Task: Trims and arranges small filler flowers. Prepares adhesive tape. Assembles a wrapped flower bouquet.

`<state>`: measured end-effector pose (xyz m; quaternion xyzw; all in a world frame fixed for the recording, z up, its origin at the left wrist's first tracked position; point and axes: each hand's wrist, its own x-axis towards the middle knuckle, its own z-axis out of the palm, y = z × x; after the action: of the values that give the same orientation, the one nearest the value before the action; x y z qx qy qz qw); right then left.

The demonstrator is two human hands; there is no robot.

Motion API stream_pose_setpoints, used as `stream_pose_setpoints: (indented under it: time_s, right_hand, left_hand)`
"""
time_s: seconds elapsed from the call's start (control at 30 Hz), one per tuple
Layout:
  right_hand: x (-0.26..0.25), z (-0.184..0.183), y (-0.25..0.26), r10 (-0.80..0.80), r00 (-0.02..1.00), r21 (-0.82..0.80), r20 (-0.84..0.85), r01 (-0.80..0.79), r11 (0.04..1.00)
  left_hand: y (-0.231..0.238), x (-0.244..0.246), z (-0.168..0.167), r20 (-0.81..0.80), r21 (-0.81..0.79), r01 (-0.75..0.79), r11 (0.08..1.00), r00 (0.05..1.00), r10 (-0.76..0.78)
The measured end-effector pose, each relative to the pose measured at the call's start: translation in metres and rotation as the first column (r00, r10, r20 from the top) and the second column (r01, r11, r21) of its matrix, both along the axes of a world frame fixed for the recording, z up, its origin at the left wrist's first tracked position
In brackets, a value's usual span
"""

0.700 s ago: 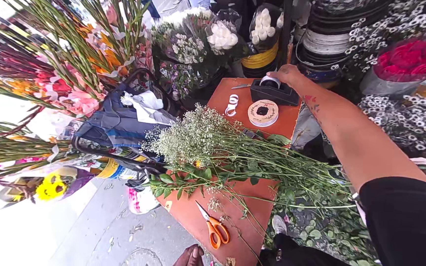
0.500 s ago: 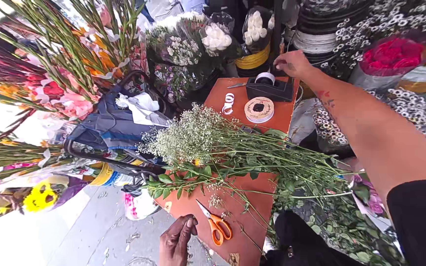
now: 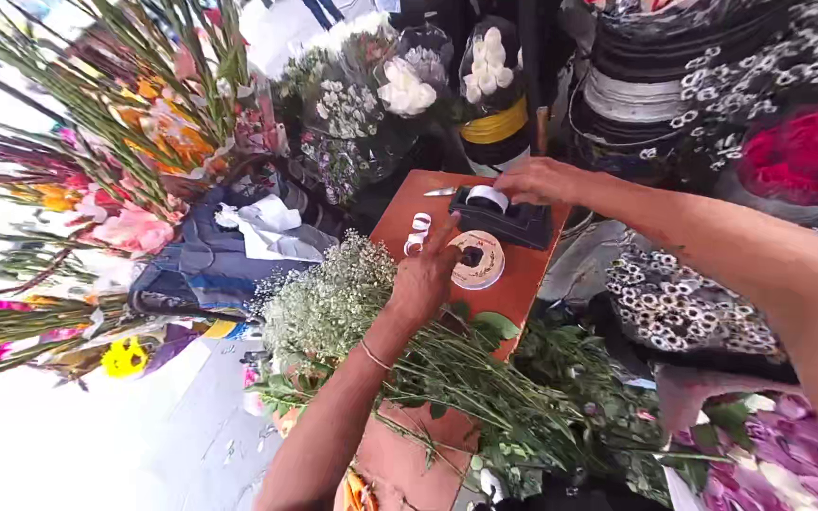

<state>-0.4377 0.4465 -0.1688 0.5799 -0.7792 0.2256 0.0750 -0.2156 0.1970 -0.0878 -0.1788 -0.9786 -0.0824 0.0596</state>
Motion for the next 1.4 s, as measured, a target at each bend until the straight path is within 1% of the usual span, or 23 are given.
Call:
stream_pose_setpoints:
  time_s: [0.03,0.1,0.17,0.27,0.4,0.57,0.67,0.77,0.9,1.03,1.17,1.4]
  right_hand:
    - [-0.006,-0.004,0.001,0.029,1.000,-0.049,-0.003,-0.029,0.998]
    - [-0.015,-0.013,0.001,0.092,0.996,-0.152,-0.020,-0.094,0.984]
    - [-0.022,-0.022,0.000,0.137,0.987,-0.224,-0.077,-0.151,0.963]
    - [-0.031,-0.032,0.001,0.174,0.975,-0.293,-0.138,-0.208,0.933]
    - [-0.035,-0.035,-0.006,0.196,0.974,-0.382,-0.115,-0.225,0.896]
    - [-0.042,-0.014,-0.012,0.222,0.975,-0.344,-0.009,-0.211,0.915]
    - [-0.046,-0.010,-0.013,0.237,0.971,-0.327,0.035,-0.212,0.921]
    - [-0.054,-0.014,-0.013,0.297,0.954,-0.309,-0.029,-0.291,0.905]
    - [-0.062,-0.017,-0.017,0.332,0.935,-0.322,-0.121,-0.354,0.878]
    - [-0.066,-0.014,-0.023,0.402,0.912,-0.320,-0.077,-0.405,0.857]
    - [-0.072,-0.005,-0.029,0.435,0.898,-0.303,-0.062,-0.432,0.849]
    - [-0.078,-0.001,-0.045,0.490,0.853,-0.280,-0.182,-0.522,0.806]
  left_hand:
    - [0.011,-0.029,-0.005,0.064,-0.041,-0.015,0.999,0.998,0.018]
    - [0.024,-0.076,-0.019,0.174,-0.067,-0.025,0.997,0.984,0.037]
    - [0.025,-0.101,-0.033,0.250,-0.063,-0.020,0.998,0.968,0.035]
    - [0.018,-0.112,-0.039,0.247,0.007,-0.031,0.999,0.968,0.029]
    - [0.004,-0.116,-0.042,0.245,0.040,-0.058,0.997,0.968,0.047]
    - [0.003,-0.115,-0.051,0.192,0.103,-0.059,0.993,0.981,0.038]
    - [0.004,-0.115,-0.055,0.155,0.131,-0.042,0.990,0.988,0.021]
    - [0.001,-0.116,-0.058,0.152,0.143,-0.038,0.989,0.988,0.016]
    - [-0.001,-0.117,-0.062,0.150,0.160,-0.053,0.986,0.988,0.028]
    - [0.000,-0.115,-0.066,0.130,0.173,-0.031,0.984,0.991,0.008]
    - [0.003,-0.115,-0.060,0.125,0.217,0.000,0.976,0.992,-0.028]
    - [0.001,-0.114,-0.065,0.105,0.221,0.000,0.975,0.994,-0.024]
